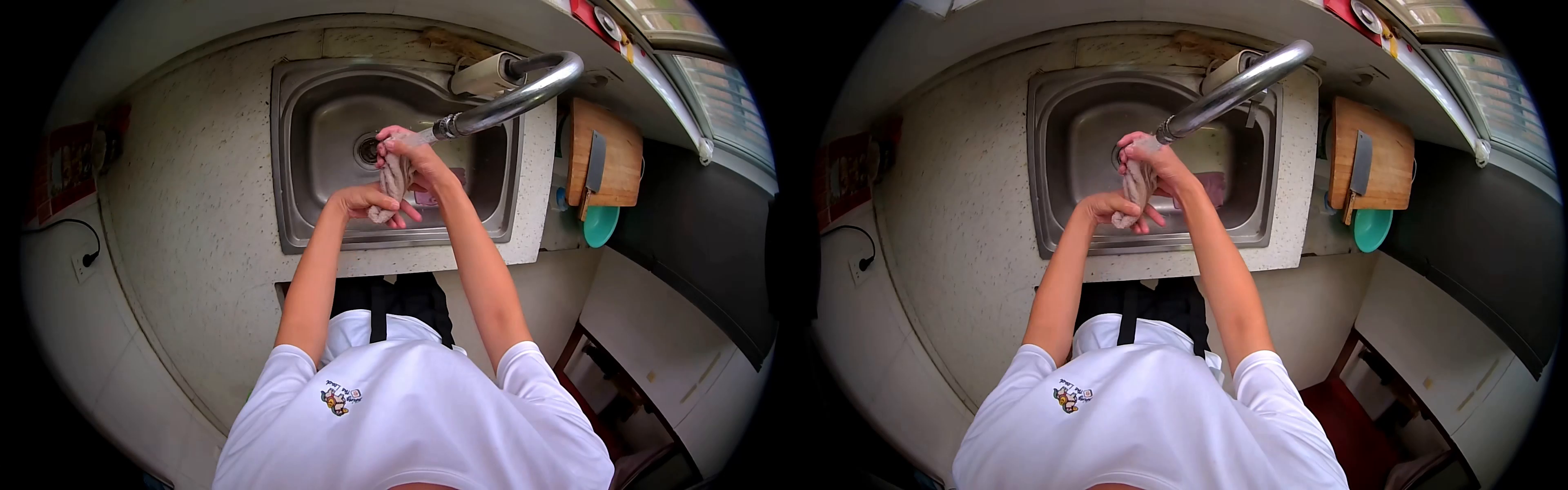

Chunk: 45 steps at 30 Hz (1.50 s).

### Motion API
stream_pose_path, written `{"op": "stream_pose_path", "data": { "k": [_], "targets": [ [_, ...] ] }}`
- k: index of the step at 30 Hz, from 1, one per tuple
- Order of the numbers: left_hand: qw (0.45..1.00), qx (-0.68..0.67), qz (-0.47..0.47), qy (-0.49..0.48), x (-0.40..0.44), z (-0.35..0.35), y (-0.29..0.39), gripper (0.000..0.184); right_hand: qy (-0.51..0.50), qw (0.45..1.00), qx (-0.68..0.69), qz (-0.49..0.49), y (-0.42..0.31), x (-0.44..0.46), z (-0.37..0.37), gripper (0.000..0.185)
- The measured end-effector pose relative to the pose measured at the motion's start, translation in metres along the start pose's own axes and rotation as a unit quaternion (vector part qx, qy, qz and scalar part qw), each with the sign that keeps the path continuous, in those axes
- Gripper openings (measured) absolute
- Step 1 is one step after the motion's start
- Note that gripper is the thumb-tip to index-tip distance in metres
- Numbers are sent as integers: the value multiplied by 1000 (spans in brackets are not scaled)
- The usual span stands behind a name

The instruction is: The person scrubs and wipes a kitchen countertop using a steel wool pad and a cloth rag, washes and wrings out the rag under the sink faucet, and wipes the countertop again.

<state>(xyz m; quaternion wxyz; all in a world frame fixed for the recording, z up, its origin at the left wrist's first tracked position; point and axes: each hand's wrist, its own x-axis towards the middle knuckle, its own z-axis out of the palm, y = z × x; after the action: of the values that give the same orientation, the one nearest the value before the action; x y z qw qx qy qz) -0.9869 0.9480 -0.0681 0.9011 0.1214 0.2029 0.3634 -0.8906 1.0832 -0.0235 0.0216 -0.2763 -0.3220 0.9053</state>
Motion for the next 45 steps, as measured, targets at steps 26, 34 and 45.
{"op": "stream_pose_path", "data": {
  "k": [26,34,45],
  "targets": [
    [624,539,89,559,50,29,42,25,400,904,5,-151,-42,-31,-127,48],
    [623,574,120,517,44,36,38,24,416,895,-97,-131,-98,-52,-109,25],
    [696,578,55,421,21,53,35,35,50,424,-879,-212,-14,-75,-12,65]
  ]
}}
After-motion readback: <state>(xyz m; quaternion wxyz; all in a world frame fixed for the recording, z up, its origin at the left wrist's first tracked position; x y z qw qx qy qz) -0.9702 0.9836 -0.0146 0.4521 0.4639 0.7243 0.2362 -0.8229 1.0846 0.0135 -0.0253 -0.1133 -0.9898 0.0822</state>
